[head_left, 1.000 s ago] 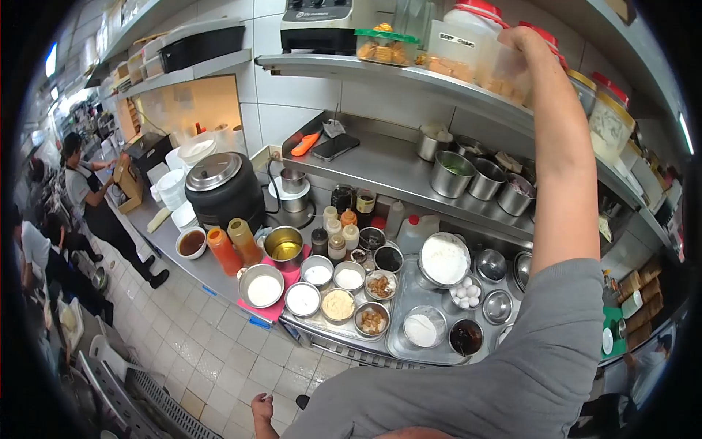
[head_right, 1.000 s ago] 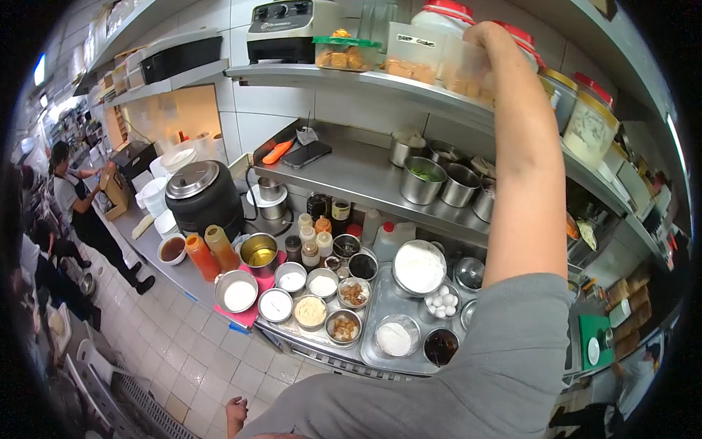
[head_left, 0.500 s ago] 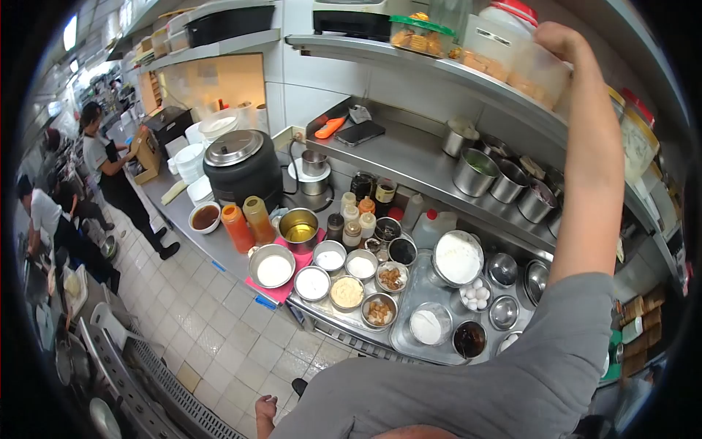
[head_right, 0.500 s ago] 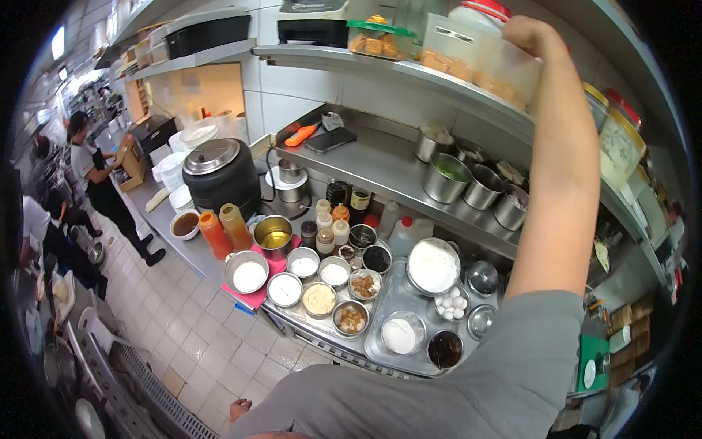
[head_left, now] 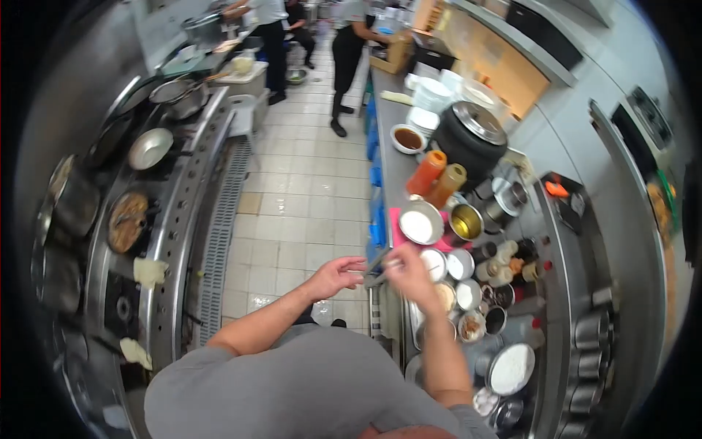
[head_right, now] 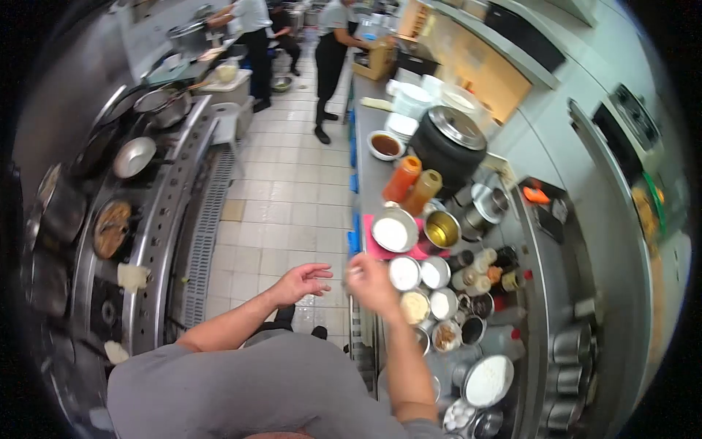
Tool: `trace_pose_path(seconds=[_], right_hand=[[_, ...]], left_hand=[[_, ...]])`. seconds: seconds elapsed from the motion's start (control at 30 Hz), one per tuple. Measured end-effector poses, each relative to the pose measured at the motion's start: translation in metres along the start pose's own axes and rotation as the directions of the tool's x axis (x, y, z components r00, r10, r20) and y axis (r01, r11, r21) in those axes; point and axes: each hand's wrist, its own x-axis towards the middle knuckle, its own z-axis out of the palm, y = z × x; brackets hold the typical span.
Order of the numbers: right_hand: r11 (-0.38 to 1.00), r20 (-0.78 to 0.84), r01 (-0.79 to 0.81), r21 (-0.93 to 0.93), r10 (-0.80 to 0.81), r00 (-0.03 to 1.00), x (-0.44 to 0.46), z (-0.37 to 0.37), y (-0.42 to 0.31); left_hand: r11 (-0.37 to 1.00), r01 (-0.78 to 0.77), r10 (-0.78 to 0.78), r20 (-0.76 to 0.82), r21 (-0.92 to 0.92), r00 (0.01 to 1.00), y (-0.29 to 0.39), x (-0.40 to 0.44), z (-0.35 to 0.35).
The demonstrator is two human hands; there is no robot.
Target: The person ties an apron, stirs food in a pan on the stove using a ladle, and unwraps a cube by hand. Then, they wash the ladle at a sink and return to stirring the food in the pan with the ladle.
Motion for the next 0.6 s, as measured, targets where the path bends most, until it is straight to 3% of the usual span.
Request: trace_pose_path(seconds=[0.03,0.07,0.17,0.2,0.3,0.33,0.43,0.5,0.6], right_hand=[[0.984,0.139,-0.138,0.113,0.122,0.983,-0.006,0.051,0.005],[0.959,0.195,-0.180,0.221,0.138,0.971,-0.014,0.099,0.025],[0.779,0.450,-0.427,0.459,0.211,0.868,-0.022,0.192,0.019],[0.701,0.541,-0.519,0.489,0.223,0.811,-0.020,0.212,0.008],[0.734,0.695,-0.504,0.455,0.062,0.717,-0.009,0.255,-0.046],[0.725,0.711,-0.528,0.441,0.077,0.699,-0.008,0.265,-0.071],[0.799,0.716,-0.465,0.380,0.064,0.695,0.000,0.320,-0.107],[0.703,0.729,-0.531,0.473,0.026,0.684,0.008,0.358,-0.130],[0.650,0.799,-0.603,0.463,-0.012,0.601,0.019,0.401,-0.204]], left_hand=[[0.998,-0.044,0.043,-0.018,-0.054,0.999,0.007,-0.012,0.001],[0.993,-0.087,0.093,-0.078,0.081,0.993,0.006,-0.029,-0.004],[0.944,0.192,-0.094,-0.339,0.267,0.936,0.018,-0.102,-0.031],[0.984,0.090,-0.015,-0.429,0.155,0.903,0.002,-0.128,-0.046],[0.997,0.035,0.010,-0.610,0.062,0.792,-0.014,-0.198,-0.082],[0.995,0.091,-0.037,-0.686,0.043,0.727,-0.008,-0.219,-0.089],[0.985,-0.169,0.132,-0.807,0.040,0.576,-0.016,-0.265,-0.121],[0.967,-0.197,0.241,-0.829,0.161,0.505,-0.019,-0.297,-0.150],[0.919,-0.371,0.299,-0.853,0.136,0.428,0.015,-0.355,-0.173]])
